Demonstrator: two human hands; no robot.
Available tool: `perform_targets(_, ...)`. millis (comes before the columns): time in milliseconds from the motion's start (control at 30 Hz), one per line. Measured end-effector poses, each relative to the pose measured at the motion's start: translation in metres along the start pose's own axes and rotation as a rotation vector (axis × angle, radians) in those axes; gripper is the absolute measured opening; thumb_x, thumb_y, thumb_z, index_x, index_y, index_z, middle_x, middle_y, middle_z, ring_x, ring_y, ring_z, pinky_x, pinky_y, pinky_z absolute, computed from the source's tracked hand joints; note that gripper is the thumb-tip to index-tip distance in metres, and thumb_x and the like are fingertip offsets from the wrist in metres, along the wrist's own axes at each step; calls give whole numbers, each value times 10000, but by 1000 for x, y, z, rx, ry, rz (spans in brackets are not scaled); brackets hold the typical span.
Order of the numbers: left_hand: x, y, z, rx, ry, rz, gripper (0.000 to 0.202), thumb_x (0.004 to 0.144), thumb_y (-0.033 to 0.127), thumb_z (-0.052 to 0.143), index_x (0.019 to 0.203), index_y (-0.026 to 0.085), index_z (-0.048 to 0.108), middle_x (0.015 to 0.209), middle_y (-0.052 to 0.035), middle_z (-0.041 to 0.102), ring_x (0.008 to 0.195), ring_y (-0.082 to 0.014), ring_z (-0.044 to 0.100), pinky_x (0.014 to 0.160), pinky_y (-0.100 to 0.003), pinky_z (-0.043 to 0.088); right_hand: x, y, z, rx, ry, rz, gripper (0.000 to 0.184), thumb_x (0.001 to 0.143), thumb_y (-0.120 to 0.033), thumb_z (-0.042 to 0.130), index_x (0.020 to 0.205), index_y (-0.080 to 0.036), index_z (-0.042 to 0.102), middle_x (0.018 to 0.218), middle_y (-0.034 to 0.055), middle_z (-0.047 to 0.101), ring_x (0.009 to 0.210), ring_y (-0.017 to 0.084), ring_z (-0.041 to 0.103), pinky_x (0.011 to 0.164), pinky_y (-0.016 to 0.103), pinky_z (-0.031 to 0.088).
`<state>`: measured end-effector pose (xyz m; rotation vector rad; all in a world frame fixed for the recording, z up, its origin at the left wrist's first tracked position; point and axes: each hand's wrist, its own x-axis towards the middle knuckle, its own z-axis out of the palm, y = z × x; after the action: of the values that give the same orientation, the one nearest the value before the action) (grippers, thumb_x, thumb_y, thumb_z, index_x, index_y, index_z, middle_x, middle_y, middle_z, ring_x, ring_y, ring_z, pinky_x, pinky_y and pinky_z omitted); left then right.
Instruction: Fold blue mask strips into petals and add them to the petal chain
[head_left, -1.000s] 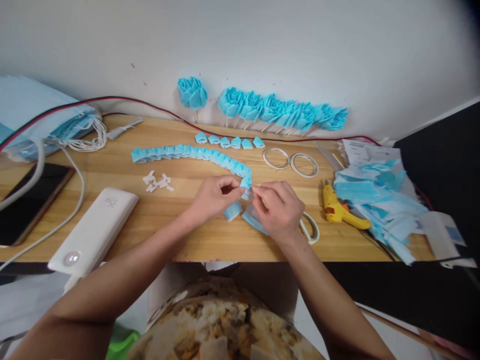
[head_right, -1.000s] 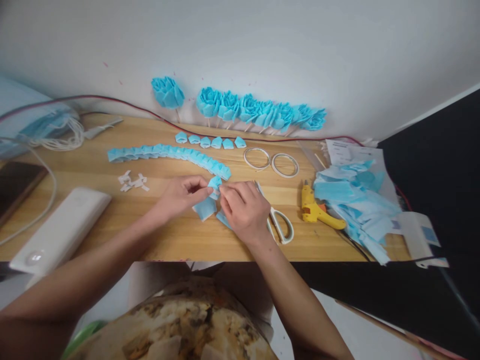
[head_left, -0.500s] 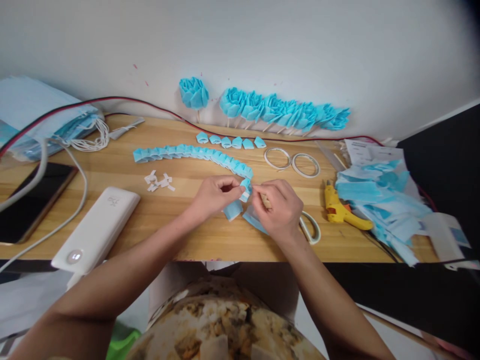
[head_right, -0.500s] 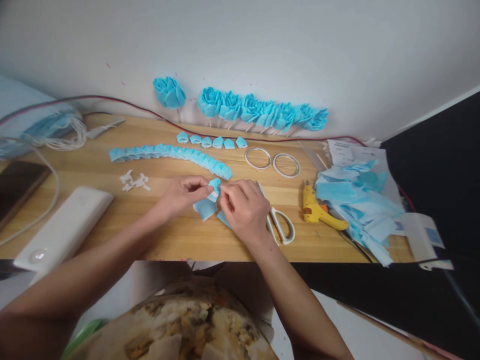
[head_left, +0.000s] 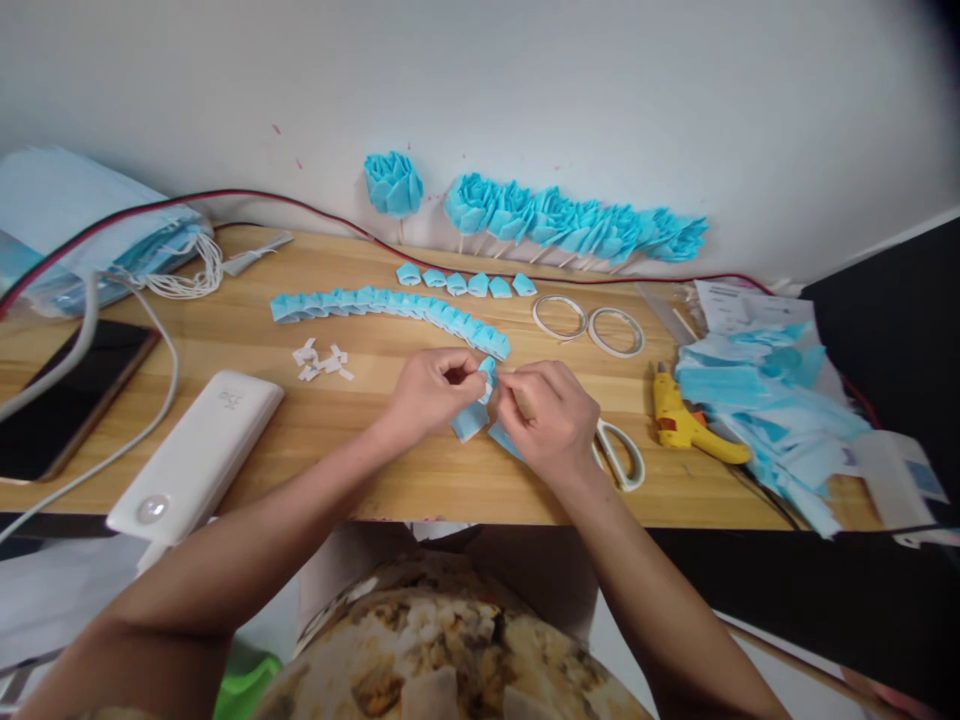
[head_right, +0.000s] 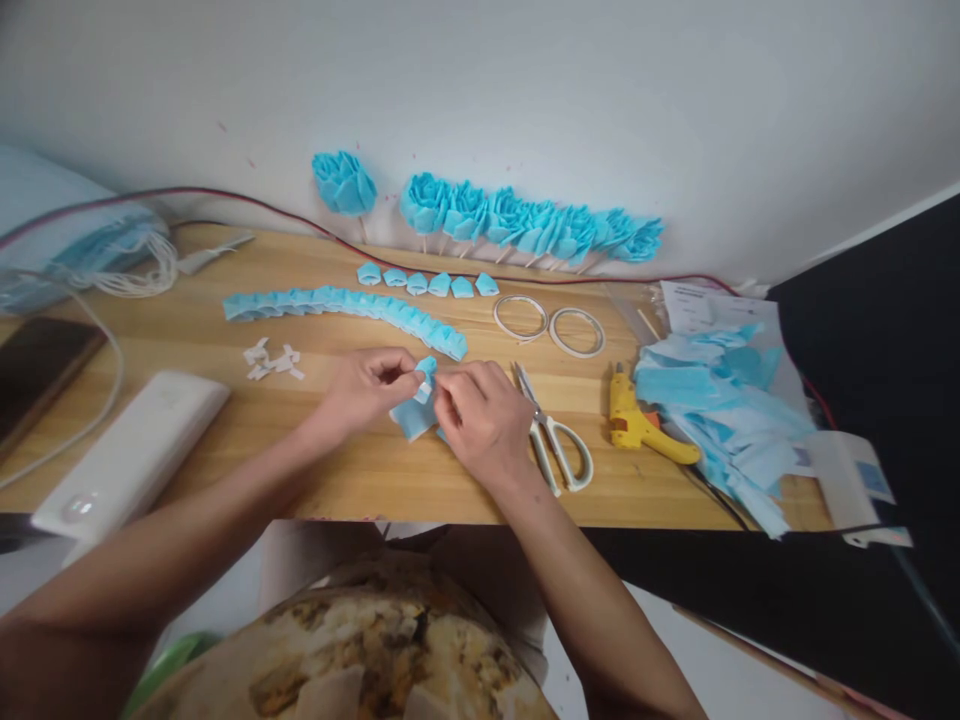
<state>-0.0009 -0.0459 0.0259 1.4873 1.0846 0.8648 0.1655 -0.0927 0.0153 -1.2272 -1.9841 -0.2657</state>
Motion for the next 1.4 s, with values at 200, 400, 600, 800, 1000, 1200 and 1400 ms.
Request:
perform_targets(200,0,-1,-2,-11,12,36,227,735,289,573,562,180,473,564,35,463,560,-79,393,507,-205,313,0,0,1,2,-14,-26,137,910,-101,615,959,-217,669,845,44,728,794,196,654,679,322,499)
perform_targets(400,2,-3,-2,-36,4,33,206,754,293,594,598,170,543,589,29,505,572,-84,424,518,-204,343,2,3,0,3,-36,-16,123,929,-124,612,962,-214,689,851,48,734,800,200,661,694,327,512)
perform_targets(600,2,-2,-2,-61,-5,32,304,791,412,633,622,170,561,580,38,465,564,-85,401,522,-217,330,4,5,1,72,1,79,110,935,-140,608,930,-217,686,852,44,739,785,188,670,704,326,523)
perform_targets(800,1,-2,-4,-4,-3,-21,440,833,544,584,599,172,577,566,15,512,560,-102,428,534,-242,338,4,5,1,7,32,79,112,926,-143,607,900,-215,688,828,49,738,780,192,673,700,323,518)
perform_targets(1000,2,0,-6,23,-16,-24,420,844,535,552,624,179,589,609,-7,595,594,-119,486,572,-246,387,6,6,0,-40,25,23,120,919,-129,605,910,-215,688,833,42,739,790,188,679,711,313,526)
perform_targets(1200,4,-1,-4,-40,-25,-32,241,786,411,601,729,179,627,604,24,559,575,-105,467,551,-229,373,7,5,1,-11,47,68,126,924,-139,603,908,-222,696,829,47,738,768,185,678,691,318,527)
perform_targets(1400,4,-2,-3,-97,-15,-20,276,756,433,678,693,176,598,601,37,510,564,-89,423,521,-225,346,7,5,2,60,32,127,140,928,-145,591,899,-240,689,814,33,728,739,174,651,664,319,510)
